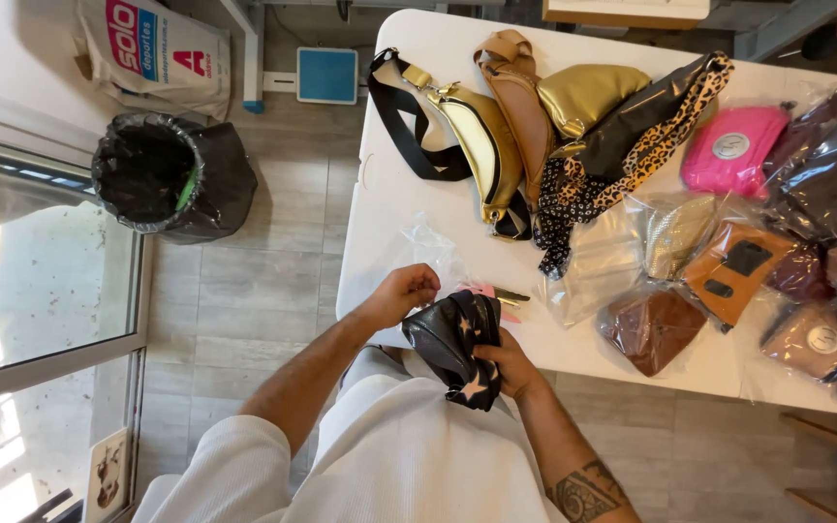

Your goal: The person places several small bags into clear plastic bags and seals them with a pink handheld heat sealer. They handle a gold sequined pouch, an orange pouch, and a black star-patterned pouch, sealing each one individually on a white table.

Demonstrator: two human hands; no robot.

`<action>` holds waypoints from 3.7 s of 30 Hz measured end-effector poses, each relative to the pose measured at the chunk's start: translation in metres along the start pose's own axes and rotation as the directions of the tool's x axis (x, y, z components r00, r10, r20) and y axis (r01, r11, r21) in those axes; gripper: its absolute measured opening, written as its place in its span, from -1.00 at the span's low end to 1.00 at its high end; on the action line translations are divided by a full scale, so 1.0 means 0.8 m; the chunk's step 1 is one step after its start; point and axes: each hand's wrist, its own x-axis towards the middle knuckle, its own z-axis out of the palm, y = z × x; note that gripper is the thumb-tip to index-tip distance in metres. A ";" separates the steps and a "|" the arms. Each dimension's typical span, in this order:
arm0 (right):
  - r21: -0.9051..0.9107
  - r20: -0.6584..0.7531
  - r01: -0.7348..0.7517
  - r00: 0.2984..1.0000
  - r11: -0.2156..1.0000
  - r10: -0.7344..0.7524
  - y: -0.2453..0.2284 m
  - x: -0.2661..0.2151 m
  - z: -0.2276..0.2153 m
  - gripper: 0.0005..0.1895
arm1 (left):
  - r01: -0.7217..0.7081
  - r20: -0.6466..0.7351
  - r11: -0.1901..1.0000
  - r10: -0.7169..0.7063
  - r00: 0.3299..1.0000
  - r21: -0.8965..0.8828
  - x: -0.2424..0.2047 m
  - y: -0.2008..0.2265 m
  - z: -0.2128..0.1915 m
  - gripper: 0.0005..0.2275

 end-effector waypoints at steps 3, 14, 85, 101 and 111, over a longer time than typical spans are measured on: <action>-0.008 -0.026 0.028 0.999 1.000 -0.028 0.007 -0.002 -0.011 -0.60 | 0.039 0.053 0.988 -0.031 0.998 -0.153 0.003 0.022 -0.005 -0.87; 0.102 0.027 0.128 0.991 0.986 -0.131 -0.110 -0.098 0.145 -0.38 | -0.028 -0.066 0.970 0.045 0.997 0.242 0.010 0.065 0.009 -0.66; -0.330 -0.409 0.165 0.862 0.929 -0.298 -0.040 -0.007 0.033 -0.69 | -0.057 -0.378 0.919 0.216 0.900 0.390 -0.044 -0.051 0.029 -0.88; -0.293 -0.437 0.154 0.856 0.944 -0.276 -0.070 -0.025 0.097 -0.77 | -0.051 -0.618 0.991 -0.038 0.786 -0.125 -0.030 0.028 0.062 -0.95; -0.276 -0.404 0.244 0.848 0.930 -0.343 -0.089 -0.046 0.138 -0.75 | -0.174 -0.460 0.956 0.268 0.847 0.236 -0.031 0.074 0.052 -0.92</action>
